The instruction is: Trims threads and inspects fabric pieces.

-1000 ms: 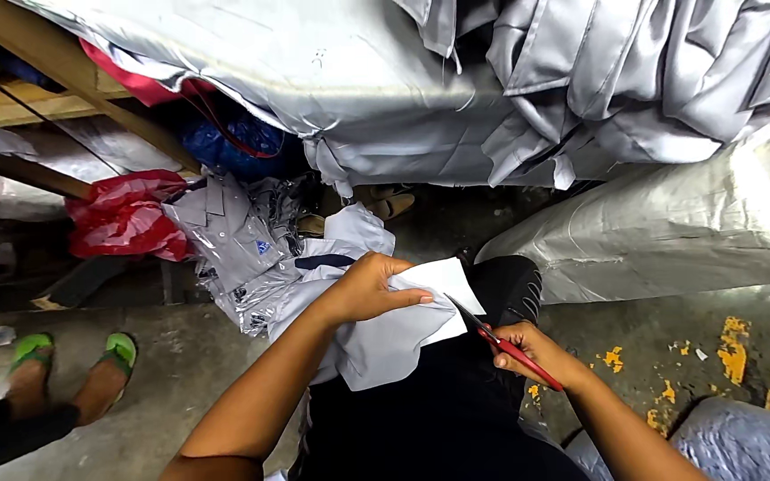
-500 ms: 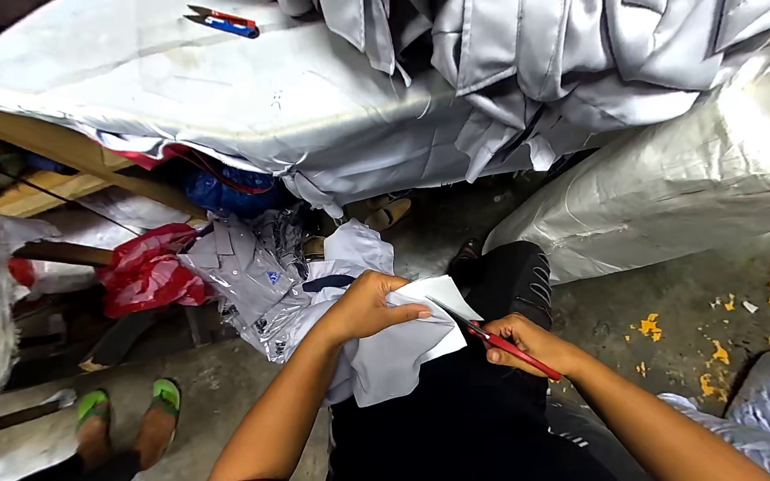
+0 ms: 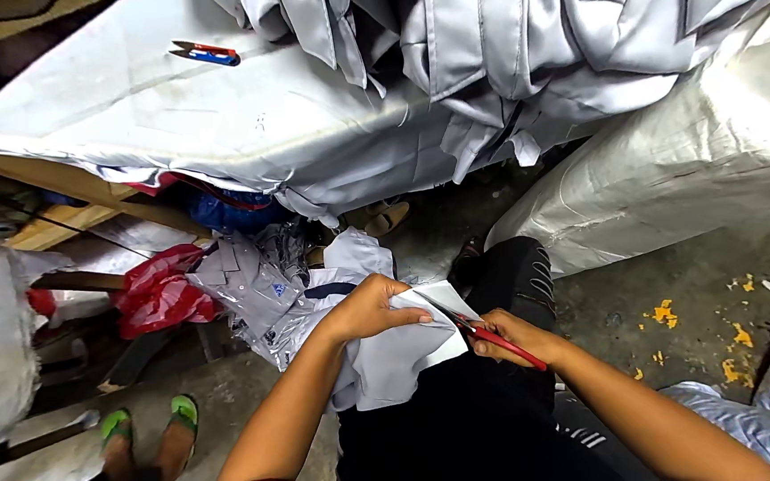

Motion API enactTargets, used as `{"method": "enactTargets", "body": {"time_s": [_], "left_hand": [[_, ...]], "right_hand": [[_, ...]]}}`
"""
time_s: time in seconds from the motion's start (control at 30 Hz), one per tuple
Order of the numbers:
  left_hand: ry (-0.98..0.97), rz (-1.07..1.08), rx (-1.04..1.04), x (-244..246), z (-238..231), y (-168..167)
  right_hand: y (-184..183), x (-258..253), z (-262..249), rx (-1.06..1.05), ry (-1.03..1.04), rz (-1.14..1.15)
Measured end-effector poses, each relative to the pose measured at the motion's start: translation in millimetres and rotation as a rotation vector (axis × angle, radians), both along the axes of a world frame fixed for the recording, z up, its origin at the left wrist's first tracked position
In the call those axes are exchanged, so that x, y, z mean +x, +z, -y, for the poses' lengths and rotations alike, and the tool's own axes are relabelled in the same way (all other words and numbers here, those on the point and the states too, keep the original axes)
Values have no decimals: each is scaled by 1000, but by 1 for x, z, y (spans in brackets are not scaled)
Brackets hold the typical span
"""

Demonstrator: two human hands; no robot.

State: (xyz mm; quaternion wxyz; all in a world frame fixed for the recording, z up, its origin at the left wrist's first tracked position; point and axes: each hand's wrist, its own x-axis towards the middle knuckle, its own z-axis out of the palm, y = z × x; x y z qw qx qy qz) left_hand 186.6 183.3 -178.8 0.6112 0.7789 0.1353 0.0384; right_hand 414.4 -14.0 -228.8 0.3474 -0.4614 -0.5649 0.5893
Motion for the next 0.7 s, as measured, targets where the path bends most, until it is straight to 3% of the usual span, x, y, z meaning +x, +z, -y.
{"method": "enactTargets", "body": {"time_s": [0.43, 0.53, 0.7], "left_hand": [[-59, -4, 11, 2, -6, -2], [-93, -6, 53, 4, -5, -3], [-144, -108, 239, 15, 0, -1]], "right_hand": [[12, -2, -2, -174, -15, -44], [18, -1, -8, -125, -88, -35], [41, -22, -53, 22, -324, 301]]}}
